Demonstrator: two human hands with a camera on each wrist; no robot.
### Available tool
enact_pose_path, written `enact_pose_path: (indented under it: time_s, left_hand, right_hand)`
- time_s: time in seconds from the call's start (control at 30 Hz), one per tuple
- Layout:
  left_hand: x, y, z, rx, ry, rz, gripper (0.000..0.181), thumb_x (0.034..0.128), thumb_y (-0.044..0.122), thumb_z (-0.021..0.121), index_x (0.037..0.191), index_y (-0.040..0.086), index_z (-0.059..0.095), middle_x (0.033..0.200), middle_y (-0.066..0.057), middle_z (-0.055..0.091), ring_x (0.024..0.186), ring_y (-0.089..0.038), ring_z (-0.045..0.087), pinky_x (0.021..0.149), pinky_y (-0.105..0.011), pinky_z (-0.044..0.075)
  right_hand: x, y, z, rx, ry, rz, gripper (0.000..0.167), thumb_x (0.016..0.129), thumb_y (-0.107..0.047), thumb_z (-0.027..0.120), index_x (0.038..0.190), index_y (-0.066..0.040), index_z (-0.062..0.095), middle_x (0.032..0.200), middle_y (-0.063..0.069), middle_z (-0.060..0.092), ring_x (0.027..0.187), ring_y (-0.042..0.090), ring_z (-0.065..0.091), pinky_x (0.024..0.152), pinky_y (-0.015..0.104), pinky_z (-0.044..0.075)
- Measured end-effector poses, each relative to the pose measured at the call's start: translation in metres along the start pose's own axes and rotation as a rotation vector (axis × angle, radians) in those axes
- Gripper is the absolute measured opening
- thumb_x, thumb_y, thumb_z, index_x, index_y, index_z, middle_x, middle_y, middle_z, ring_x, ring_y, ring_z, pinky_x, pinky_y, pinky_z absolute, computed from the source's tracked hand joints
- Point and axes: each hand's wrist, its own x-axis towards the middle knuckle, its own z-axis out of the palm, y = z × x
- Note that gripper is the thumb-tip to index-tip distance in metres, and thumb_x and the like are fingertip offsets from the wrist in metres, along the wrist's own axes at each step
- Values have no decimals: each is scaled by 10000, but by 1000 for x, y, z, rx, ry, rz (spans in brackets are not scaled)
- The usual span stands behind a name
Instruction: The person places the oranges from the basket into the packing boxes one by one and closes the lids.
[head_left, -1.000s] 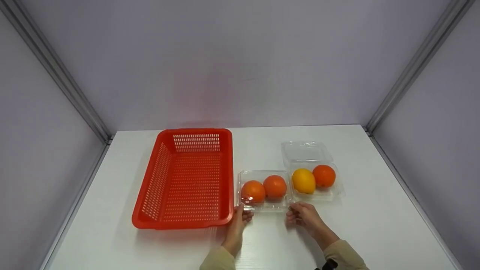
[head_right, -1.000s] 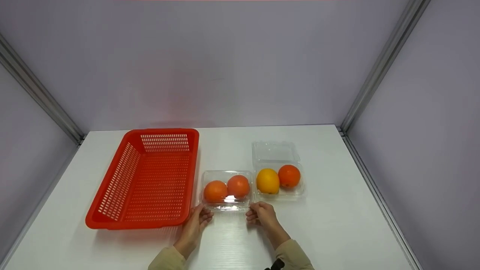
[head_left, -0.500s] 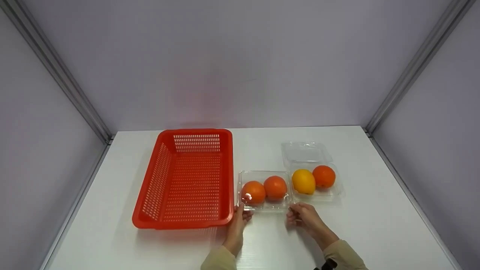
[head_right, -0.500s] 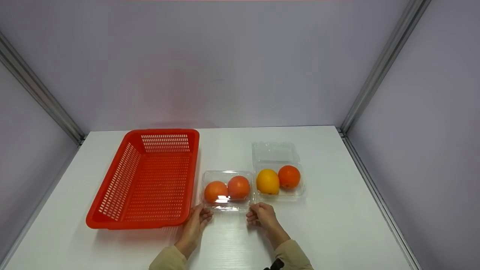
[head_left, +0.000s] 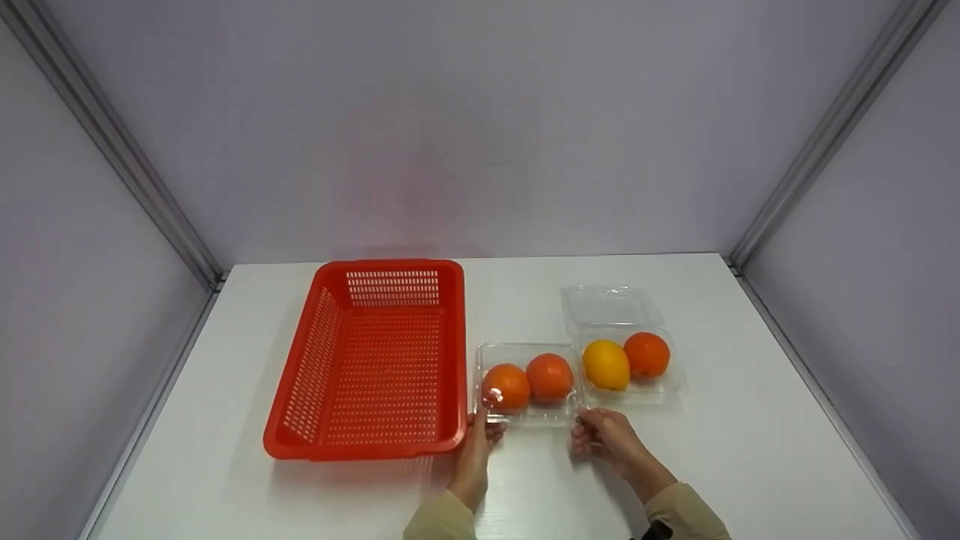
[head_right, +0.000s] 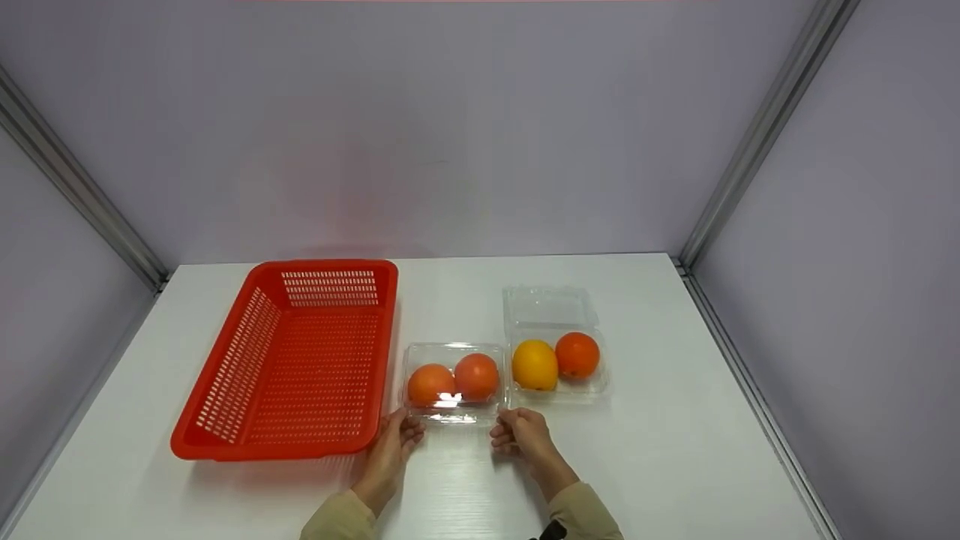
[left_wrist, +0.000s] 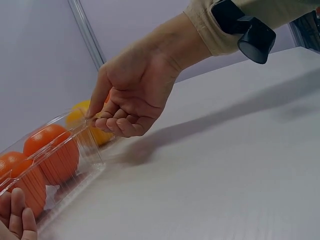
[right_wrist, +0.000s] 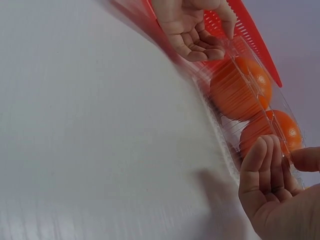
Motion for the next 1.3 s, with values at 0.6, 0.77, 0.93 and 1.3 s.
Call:
enact_pose_path:
  time_s: [0.6, 0.77, 0.93, 1.3]
  left_hand:
    - [3, 1, 5, -28, 67, -12, 220, 1027, 236, 408, 982, 39, 496, 796, 23, 600, 752, -53, 581, 823, -268, 496]
    - [1, 2, 6, -27, 65, 13, 212, 1025, 221, 401, 959, 43, 496, 790, 30, 608, 753, -48, 585, 846, -299, 506]
    - [0, 2, 5, -34, 60, 8, 201, 1028, 224, 401, 946, 61, 488, 770, 53, 603, 747, -45, 583, 826, -280, 476]
    - [2, 3, 4, -80, 39, 30, 181, 1025, 160, 406, 928, 43, 504, 776, 45, 573, 753, -61, 585, 850, -275, 507]
  right_hand:
    - [2, 1, 1, 19, 8, 27, 229, 1001, -219, 449, 988, -13, 549, 713, -13, 624, 653, 106, 605, 648, 217, 566]
    - [1, 1, 1, 34, 4, 28, 233, 1002, -212, 450, 1006, 0, 547, 716, -8, 628, 652, 106, 608, 651, 214, 569]
    - [0, 1, 2, 39, 1, 26, 236, 1001, -218, 455, 1006, -2, 551, 726, -5, 628, 664, 110, 610, 661, 217, 569]
    - [0, 2, 1, 52, -37, -13, 218, 998, -218, 463, 926, -37, 560, 703, -24, 624, 650, 93, 623, 642, 215, 566]
